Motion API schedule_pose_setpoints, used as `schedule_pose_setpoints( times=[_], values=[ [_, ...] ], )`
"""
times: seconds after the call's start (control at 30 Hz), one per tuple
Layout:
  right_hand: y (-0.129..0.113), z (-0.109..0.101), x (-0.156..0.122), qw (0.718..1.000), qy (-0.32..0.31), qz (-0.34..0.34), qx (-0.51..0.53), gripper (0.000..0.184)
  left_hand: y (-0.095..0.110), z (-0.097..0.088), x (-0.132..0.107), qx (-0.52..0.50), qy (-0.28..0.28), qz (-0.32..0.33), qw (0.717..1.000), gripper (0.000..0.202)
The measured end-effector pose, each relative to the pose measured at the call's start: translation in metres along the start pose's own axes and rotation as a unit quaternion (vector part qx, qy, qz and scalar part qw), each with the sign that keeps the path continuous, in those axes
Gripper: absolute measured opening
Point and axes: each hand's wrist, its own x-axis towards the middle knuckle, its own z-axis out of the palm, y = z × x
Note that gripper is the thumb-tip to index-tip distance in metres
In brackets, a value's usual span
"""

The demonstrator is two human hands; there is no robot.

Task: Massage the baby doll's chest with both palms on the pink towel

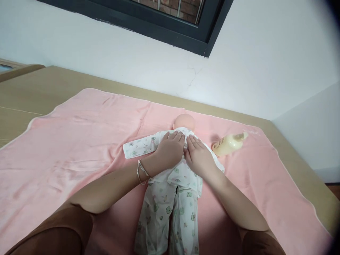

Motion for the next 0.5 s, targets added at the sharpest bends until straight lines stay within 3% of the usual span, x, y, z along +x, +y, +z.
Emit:
schedule_pose_setpoints(
  times=[0.13, 0.27, 0.37, 0.5],
  values=[
    [-0.01, -0.008, -0.01, 1.0, -0.005, 0.008, -0.02, 0.052, 0.003, -0.005, -0.006, 0.008, 0.004, 0.025, 1.0, 0.048],
    [0.001, -0.006, 0.0, 0.998, -0.026, 0.061, -0.006, 0.062, -0.007, 0.002, 0.005, -0.025, 0.025, -0.034, 0.999, 0.047],
    [0.009, -0.001, 0.009, 0.998, -0.026, 0.05, 0.034, 0.066, -0.012, 0.005, 0.012, -0.032, 0.035, -0.054, 0.997, 0.048],
    [0.001, -0.001, 0.006, 0.999, -0.019, 0.021, 0.045, 0.062, -0.005, -0.003, 0.005, 0.001, -0.009, -0.011, 1.0, 0.047]
  ],
)
